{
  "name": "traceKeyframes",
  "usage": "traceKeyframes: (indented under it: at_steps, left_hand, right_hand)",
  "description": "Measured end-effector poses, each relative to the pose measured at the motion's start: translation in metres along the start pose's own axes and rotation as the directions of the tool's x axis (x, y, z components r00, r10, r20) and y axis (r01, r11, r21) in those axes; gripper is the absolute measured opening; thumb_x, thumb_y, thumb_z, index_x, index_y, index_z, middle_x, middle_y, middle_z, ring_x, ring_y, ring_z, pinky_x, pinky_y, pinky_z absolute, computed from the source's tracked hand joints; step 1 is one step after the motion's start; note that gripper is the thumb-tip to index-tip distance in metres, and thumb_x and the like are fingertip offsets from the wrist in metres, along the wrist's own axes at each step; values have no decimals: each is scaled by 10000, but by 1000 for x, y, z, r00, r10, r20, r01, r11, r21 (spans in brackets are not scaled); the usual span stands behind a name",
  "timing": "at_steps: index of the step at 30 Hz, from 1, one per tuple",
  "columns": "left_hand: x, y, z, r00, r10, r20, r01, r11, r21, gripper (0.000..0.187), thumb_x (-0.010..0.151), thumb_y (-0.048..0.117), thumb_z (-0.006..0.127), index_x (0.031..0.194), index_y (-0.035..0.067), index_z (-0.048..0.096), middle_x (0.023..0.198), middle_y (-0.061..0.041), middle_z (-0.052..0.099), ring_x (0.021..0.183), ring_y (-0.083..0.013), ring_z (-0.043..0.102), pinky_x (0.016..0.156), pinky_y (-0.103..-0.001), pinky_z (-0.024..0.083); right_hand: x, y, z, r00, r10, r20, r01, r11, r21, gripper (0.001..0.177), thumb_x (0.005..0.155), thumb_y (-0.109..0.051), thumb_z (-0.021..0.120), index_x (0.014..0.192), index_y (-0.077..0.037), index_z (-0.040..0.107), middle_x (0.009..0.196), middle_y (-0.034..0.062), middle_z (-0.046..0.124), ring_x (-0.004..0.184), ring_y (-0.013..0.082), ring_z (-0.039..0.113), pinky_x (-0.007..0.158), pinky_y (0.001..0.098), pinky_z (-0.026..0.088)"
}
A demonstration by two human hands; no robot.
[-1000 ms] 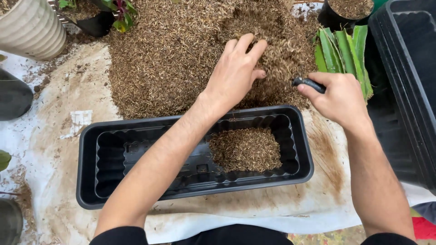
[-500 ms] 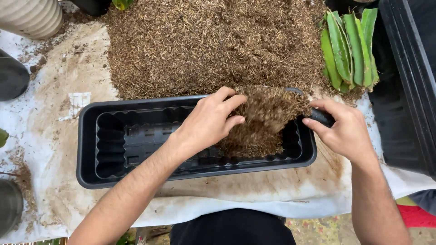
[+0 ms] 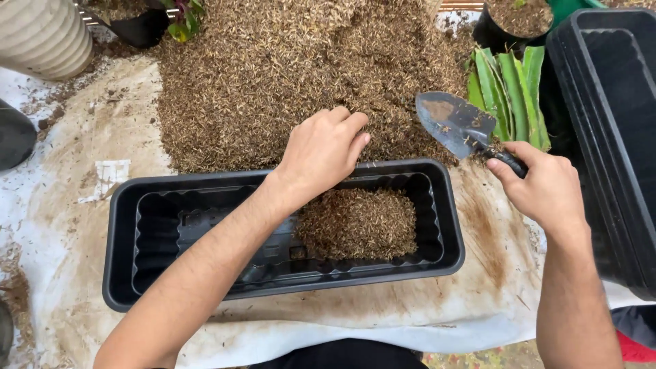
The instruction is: Filling a black plastic planter box with soil or mulch from a large pile using a hand trowel and leveling it by hand.
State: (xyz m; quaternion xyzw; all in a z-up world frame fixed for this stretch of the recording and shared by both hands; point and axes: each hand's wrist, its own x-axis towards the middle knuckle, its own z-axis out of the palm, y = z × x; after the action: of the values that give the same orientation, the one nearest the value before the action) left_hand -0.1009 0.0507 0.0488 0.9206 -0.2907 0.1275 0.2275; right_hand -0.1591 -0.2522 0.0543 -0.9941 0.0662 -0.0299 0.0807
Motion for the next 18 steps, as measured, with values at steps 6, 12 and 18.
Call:
traceKeyframes:
  at_steps: [6, 12, 18]
  left_hand:
    - [55, -16, 32, 994, 54, 95, -76, 964, 253, 508, 807, 344, 642, 1179, 28, 501, 1275, -239, 439, 1152, -348, 445, 936, -454, 405]
    - [90, -20, 45, 895, -113, 431, -34, 947, 320, 811, 783, 557, 597, 1377, 109, 272, 1448, -227, 144, 1307, -452, 151, 1033, -577, 193]
    - [91, -26, 60, 938, -63, 340, -33, 962, 271, 719, 719, 456, 721, 1306, 134, 458, 1377, -232, 283, 1248, -463, 264, 973, -538, 280]
  right_hand:
    - [10, -7, -29, 936, 236, 261, -219, 971, -94, 470, 854, -402, 525, 1196, -87, 596, 1151, 149, 617, 1097, 353, 545, 888, 475, 438]
    - [23, -15, -17, 888, 276, 368, -241, 961, -137, 443, 864, -412, 519, 1217, -152, 580, 1023, 122, 684, 875, 288, 656, 838, 430, 505]
    - [66, -12, 57, 941, 133, 313, -159, 985, 60, 370, 814, -444, 558, 1090, -221, 661, 1013, 187, 664, 1009, 396, 583, 842, 473, 468]
